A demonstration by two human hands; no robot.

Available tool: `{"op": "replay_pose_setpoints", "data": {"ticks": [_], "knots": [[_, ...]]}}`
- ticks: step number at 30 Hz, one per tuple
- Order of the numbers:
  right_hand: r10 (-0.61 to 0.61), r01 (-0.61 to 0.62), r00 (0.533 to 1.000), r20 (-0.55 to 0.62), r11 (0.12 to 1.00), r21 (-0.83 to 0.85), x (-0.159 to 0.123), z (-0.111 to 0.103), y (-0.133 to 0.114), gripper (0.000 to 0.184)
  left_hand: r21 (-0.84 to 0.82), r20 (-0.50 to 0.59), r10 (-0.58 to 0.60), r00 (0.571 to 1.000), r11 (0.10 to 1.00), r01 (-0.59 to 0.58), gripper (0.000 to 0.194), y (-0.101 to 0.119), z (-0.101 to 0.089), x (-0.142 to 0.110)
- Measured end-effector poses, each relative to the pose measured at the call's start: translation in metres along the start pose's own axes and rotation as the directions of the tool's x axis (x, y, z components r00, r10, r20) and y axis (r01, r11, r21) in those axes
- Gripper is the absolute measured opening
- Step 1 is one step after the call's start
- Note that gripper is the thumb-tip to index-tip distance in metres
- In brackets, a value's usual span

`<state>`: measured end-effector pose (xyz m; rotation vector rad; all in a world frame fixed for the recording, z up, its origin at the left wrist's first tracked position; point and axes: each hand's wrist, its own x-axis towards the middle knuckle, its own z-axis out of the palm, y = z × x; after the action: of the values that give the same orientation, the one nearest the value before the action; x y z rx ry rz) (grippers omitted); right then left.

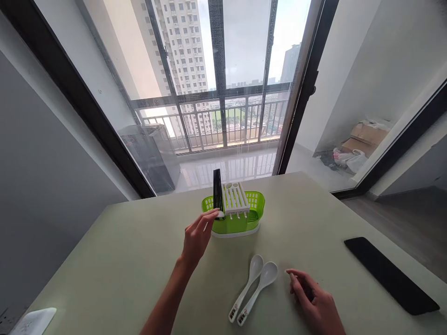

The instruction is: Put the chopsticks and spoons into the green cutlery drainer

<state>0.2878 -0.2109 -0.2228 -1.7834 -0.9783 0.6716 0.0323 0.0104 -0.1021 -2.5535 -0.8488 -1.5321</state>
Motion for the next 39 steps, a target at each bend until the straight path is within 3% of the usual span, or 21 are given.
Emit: {"op": "replay_pose_setpoints", "data": {"ticks": [9, 17, 20, 23, 24, 26, 28, 30, 34, 39], "knots": [[0.016, -0.014, 0.998, 0.065, 0.999, -0.045, 0.003, -0.003, 0.006, 0.048, 0.03, 0.042, 0.024, 0.999, 0.999, -0.026, 0.021, 0.0, -0.001, -0.009], [0.01, -0.009, 1.0, 0.029, 0.999, -0.033, 0.001, -0.001, 0.003, 0.047, 0.073, 0.071, 0.01, 0.997, 0.997, -0.015, 0.033, 0.003, -0.009, -0.013], [0.012, -0.011, 0.999, 0.036, 0.999, -0.03, 0.0, -0.001, 0.001, 0.048, 0.153, 0.019, 0.025, 1.0, 0.988, -0.027, 0.04, 0.013, -0.009, -0.023], [0.005, -0.003, 0.999, 0.039, 0.999, -0.035, 0.002, -0.002, 0.001, 0.047, 0.177, -0.052, 0.047, 0.998, 0.984, -0.037, 0.034, 0.031, -0.003, -0.042], [0.0, 0.001, 0.999, 0.037, 0.999, -0.035, 0.003, -0.003, 0.0, 0.046, 0.141, -0.02, 0.054, 0.998, 0.989, -0.051, 0.03, 0.038, 0.0, -0.049], [-0.009, 0.011, 0.999, 0.039, 0.999, -0.035, 0.003, -0.004, -0.001, 0.046, 0.017, 0.166, 0.062, 0.984, 0.998, -0.066, 0.026, 0.053, 0.009, -0.062], [-0.015, 0.017, 0.999, 0.043, 0.999, -0.036, 0.004, -0.005, -0.002, 0.046, -0.091, 0.398, 0.05, 0.916, 0.996, -0.015, 0.028, 0.066, 0.019, -0.071], [-0.016, 0.017, 0.999, 0.048, 0.999, -0.029, 0.003, -0.005, -0.004, 0.046, -0.12, 0.547, -0.014, 0.837, 0.988, 0.095, 0.035, 0.075, 0.03, -0.077], [-0.006, 0.006, 1.0, 0.025, 1.0, -0.002, 0.001, -0.003, -0.005, 0.045, -0.084, 0.63, -0.176, 0.757, 0.953, 0.291, 0.045, 0.082, 0.048, -0.077], [-0.013, 0.013, 0.999, 0.041, 1.0, -0.004, 0.003, -0.002, -0.001, 0.047, -0.08, 0.646, -0.198, 0.737, 0.943, 0.324, 0.031, 0.079, 0.063, -0.074]]}}
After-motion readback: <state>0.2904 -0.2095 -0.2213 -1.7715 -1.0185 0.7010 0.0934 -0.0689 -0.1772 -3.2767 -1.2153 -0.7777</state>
